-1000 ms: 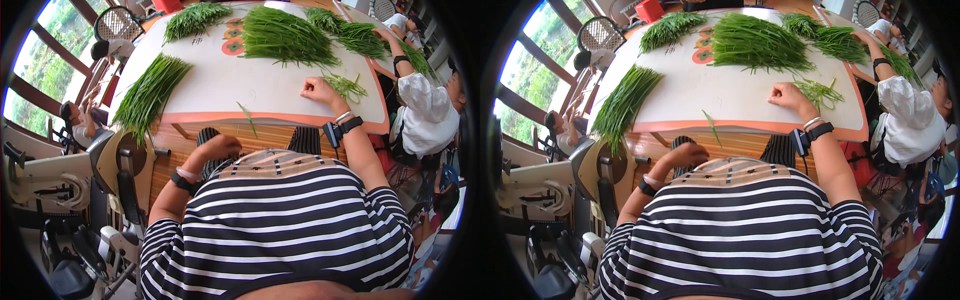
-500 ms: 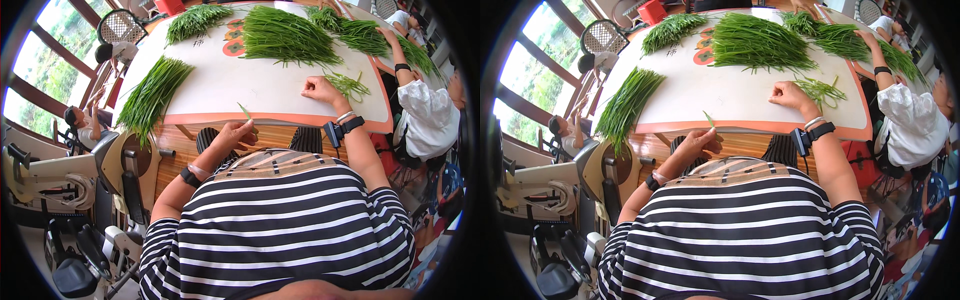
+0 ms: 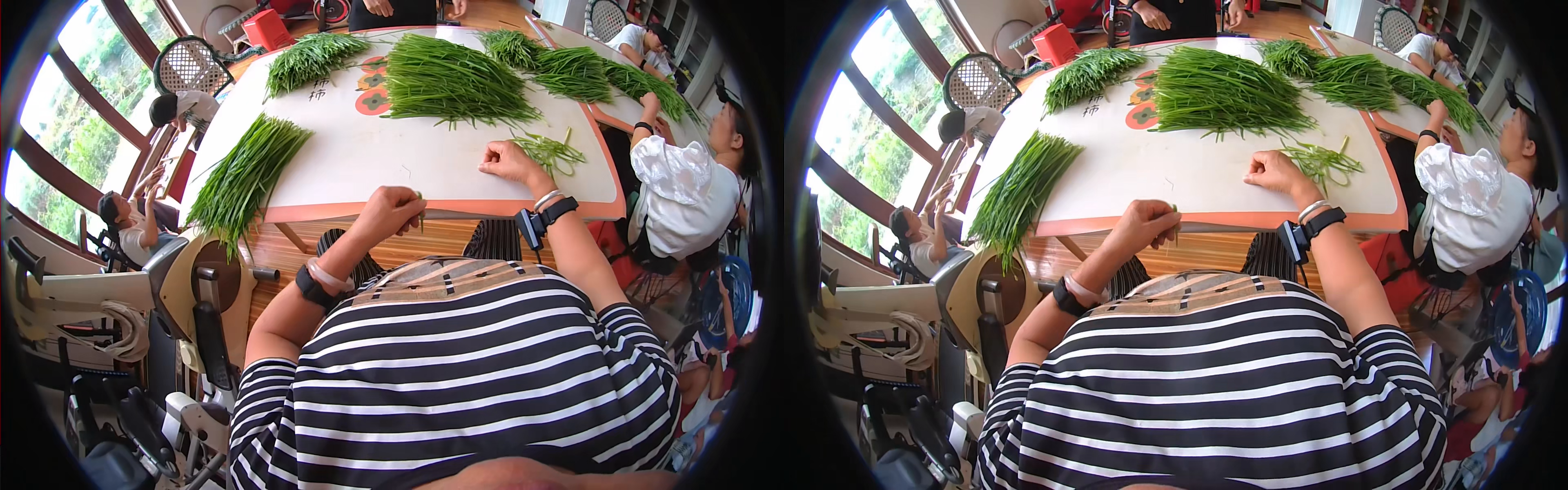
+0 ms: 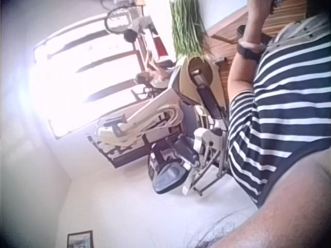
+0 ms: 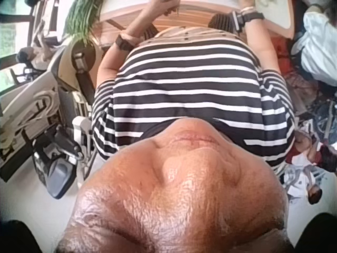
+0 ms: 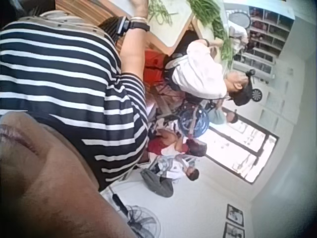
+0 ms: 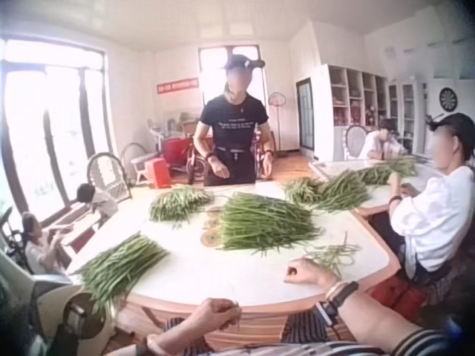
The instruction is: The person sorts a large pile of green chives on a table by hand, removing individual strands and organizing them into smaller bundles.
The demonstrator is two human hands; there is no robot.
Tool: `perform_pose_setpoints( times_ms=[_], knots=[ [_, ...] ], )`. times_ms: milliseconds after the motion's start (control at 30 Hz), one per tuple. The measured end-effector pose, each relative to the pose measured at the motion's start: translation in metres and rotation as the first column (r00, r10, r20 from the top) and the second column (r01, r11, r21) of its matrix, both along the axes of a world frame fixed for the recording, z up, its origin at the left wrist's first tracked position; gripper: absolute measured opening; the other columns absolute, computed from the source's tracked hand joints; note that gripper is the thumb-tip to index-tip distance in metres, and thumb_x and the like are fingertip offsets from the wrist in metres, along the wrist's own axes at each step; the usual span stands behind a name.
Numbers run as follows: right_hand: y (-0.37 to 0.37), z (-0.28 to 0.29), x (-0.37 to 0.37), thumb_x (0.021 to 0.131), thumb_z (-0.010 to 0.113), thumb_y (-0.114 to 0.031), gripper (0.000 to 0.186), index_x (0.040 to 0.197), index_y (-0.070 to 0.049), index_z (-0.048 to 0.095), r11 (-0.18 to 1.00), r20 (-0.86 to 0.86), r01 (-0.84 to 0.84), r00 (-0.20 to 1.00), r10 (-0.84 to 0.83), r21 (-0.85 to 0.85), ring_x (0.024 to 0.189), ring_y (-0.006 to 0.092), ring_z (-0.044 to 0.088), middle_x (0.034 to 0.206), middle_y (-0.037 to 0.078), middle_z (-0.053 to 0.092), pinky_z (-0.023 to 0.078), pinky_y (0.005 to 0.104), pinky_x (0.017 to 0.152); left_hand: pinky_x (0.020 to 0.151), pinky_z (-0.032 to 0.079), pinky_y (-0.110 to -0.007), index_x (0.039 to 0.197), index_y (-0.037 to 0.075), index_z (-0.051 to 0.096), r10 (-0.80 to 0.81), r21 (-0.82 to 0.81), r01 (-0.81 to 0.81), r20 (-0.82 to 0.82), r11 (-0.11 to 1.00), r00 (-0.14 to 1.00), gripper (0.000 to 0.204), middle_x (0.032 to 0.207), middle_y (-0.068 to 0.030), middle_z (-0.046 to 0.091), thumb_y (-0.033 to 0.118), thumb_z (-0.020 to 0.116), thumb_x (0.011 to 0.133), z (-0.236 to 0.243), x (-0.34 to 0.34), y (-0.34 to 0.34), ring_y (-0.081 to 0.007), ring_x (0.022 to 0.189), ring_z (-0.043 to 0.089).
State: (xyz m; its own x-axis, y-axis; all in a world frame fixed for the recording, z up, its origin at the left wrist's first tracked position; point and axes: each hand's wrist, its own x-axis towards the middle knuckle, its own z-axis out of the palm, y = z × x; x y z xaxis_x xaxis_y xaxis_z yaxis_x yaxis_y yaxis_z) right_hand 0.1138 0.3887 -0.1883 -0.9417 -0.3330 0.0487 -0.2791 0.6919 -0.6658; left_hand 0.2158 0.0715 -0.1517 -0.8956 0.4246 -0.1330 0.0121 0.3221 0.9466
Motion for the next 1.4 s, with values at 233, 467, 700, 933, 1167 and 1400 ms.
perform_pose_setpoints(
  times_ms=[233,467,700,933,1167,1400],
  knots=[
    [-0.043,0.036,0.042,0.087,0.068,-0.005,0.048,0.132,-0.010,0.055,0.810,-0.019,-0.245,0.960,0.278,-0.533,0.076,0.0042,0.055,0.101,-0.002,0.065,0.047,0.0186,0.064,0.055,0.047,-0.026,0.082,-0.001,0.065,-0.307,-0.251,0.234,-0.313,0.939,0.898,0.019,0.066,-0.0052,0.064,0.014,0.060,0.093,0.006,-0.053,0.036,-0.0095,0.058,0.058],
    [-0.040,0.071,0.046,0.082,0.075,-0.009,0.023,0.101,-0.002,0.067,0.931,0.098,-0.105,0.984,0.147,-0.348,0.075,0.0105,0.063,0.085,0.007,0.070,0.051,0.0251,0.067,0.058,0.049,-0.027,0.089,0.000,0.066,-0.311,-0.152,0.279,-0.268,0.948,0.912,0.012,0.069,-0.0070,0.065,0.009,0.059,0.091,0.004,-0.082,0.077,-0.0128,0.060,0.060],
    [0.048,0.055,0.022,0.081,0.069,-0.006,0.012,0.091,0.001,0.067,0.975,-0.303,0.206,0.938,-0.171,0.087,0.076,0.0256,0.063,0.093,0.011,0.066,0.052,0.0327,0.071,0.056,0.049,-0.025,0.092,0.001,0.066,-0.237,-0.019,0.242,-0.293,0.970,0.926,0.009,0.071,-0.0045,0.065,0.009,0.063,0.088,-0.015,-0.105,0.074,-0.0095,0.063,0.060],
    [0.022,0.045,0.014,0.076,0.071,-0.009,0.018,0.094,-0.005,0.068,0.944,-0.398,0.054,0.914,0.084,0.324,0.098,0.0313,0.059,0.102,0.011,0.064,0.050,0.0397,0.086,0.059,0.051,-0.028,0.088,-0.002,0.066,-0.051,0.089,0.067,-0.178,0.994,0.983,0.012,0.070,-0.0084,0.067,0.009,0.064,0.086,-0.017,-0.142,0.055,-0.0139,0.059,0.062],
    [0.003,0.053,-0.039,0.081,0.066,-0.006,0.007,0.088,-0.004,0.066,0.941,-0.420,0.289,0.887,-0.194,0.176,0.079,0.0307,0.062,0.089,0.012,0.063,0.051,0.0385,0.070,0.049,0.045,-0.023,0.088,0.001,0.064,0.270,0.476,-0.267,0.065,0.838,0.961,0.014,0.068,-0.0037,0.063,0.015,0.064,0.091,-0.027,-0.186,0.021,-0.0081,0.056,0.057],
    [-0.110,0.042,-0.116,0.081,0.070,-0.006,0.009,0.089,-0.005,0.066,0.999,-0.529,0.049,0.848,-0.038,0.008,0.072,0.0278,0.062,0.085,0.010,0.061,0.050,0.0364,0.063,0.050,0.040,-0.020,0.084,0.006,0.064,0.430,0.644,-0.501,0.282,0.578,0.858,0.020,0.067,0.0005,0.058,0.024,0.063,0.094,-0.033,-0.210,-0.021,-0.0062,0.057,0.052]
  ],
)
